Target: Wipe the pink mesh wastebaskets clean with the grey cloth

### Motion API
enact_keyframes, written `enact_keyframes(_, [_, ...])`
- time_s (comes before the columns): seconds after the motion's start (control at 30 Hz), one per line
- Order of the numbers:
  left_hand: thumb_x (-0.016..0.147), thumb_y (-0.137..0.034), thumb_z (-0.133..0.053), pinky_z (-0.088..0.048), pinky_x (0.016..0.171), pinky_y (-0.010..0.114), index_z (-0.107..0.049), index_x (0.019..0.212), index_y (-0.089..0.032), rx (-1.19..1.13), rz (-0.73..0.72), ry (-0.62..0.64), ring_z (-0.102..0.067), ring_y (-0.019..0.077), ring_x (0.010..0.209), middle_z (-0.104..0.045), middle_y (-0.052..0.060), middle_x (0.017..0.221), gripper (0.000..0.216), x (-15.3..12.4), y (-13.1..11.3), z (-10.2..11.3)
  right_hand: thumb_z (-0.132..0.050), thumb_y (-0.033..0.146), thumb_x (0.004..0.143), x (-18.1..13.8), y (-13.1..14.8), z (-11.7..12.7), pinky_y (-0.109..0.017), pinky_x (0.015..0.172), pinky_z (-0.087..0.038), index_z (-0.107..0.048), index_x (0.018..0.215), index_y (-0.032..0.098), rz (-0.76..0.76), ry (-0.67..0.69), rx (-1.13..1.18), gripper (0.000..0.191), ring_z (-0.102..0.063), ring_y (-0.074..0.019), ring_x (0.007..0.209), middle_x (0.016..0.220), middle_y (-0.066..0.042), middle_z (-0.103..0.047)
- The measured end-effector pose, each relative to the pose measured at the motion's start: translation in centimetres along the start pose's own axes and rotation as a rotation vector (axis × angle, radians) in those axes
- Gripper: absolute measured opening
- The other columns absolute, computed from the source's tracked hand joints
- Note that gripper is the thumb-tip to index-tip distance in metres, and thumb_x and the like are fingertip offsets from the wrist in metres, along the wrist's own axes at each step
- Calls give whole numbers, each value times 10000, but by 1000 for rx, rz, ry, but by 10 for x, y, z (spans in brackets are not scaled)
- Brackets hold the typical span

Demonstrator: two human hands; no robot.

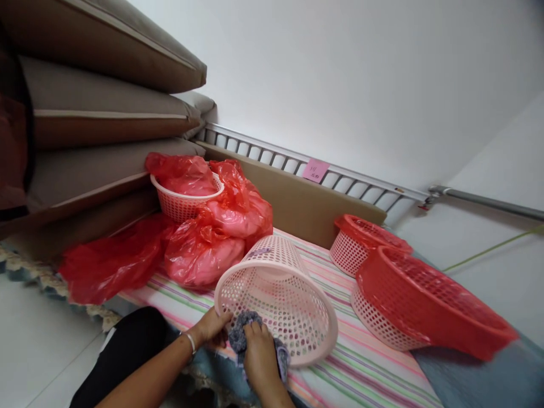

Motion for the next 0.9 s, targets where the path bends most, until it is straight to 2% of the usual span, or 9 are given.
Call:
enact_keyframes(0.17, [635, -772, -382, -354, 289, 204, -505, 581, -171, 0, -11, 5, -524, 136, 293, -527, -4, 351, 616, 4, 4, 0, -361, -4, 721, 26, -15, -3, -315, 817, -337, -626, 927, 220, -16, -39, -57, 404, -513, -223, 920, 969, -47, -616])
enact_keyframes(0.4, [647, -764, -390, -381, 291, 214, -487, 691, -174, -14, 8, 15, -564, 154, 330, -559, -7, 403, 599, 5, 6, 1, -382, 67, 784, 103, -49, -5, -314, 786, -359, -618, 1016, 166, -111, -57, -112, 345, -531, -238, 931, 1015, -107, -611])
enact_keyframes(0.6, [650, -761, -401, -368, 284, 209, -503, 698, -168, -20, 22, 22, -547, 146, 307, -561, -3, 402, 604, 5, 7, 1, -378, 48, 769, 151, -76, -13, -342, 838, -347, -572, 1146, 138, -197, -65, -107, 433, -514, -270, 1027, 1081, -149, -595])
enact_keyframes(0.73, [658, -746, -414, -377, 295, 204, -509, 700, -168, -27, 18, 23, -552, 143, 310, -561, -5, 400, 587, 5, 8, 2, -403, 54, 756, 154, -79, -12, -311, 850, -342, -578, 1141, 145, -188, -50, -95, 432, -527, -249, 1019, 1066, -128, -609])
enact_keyframes(0.9, [670, -719, -423, -378, 296, 213, -498, 685, -170, -31, 21, 12, -543, 147, 296, -549, -8, 377, 554, 6, 7, 1, -420, 53, 734, 116, -62, -7, -303, 804, -355, -613, 1064, 139, -150, -52, -93, 393, -545, -253, 947, 1025, -118, -617])
Point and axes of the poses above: each hand's wrist, its own x-axis towards the middle knuckle, its own z-axis out of the back of the hand, y = z × x, the point moved 2 cm from there along x, towards the middle knuckle
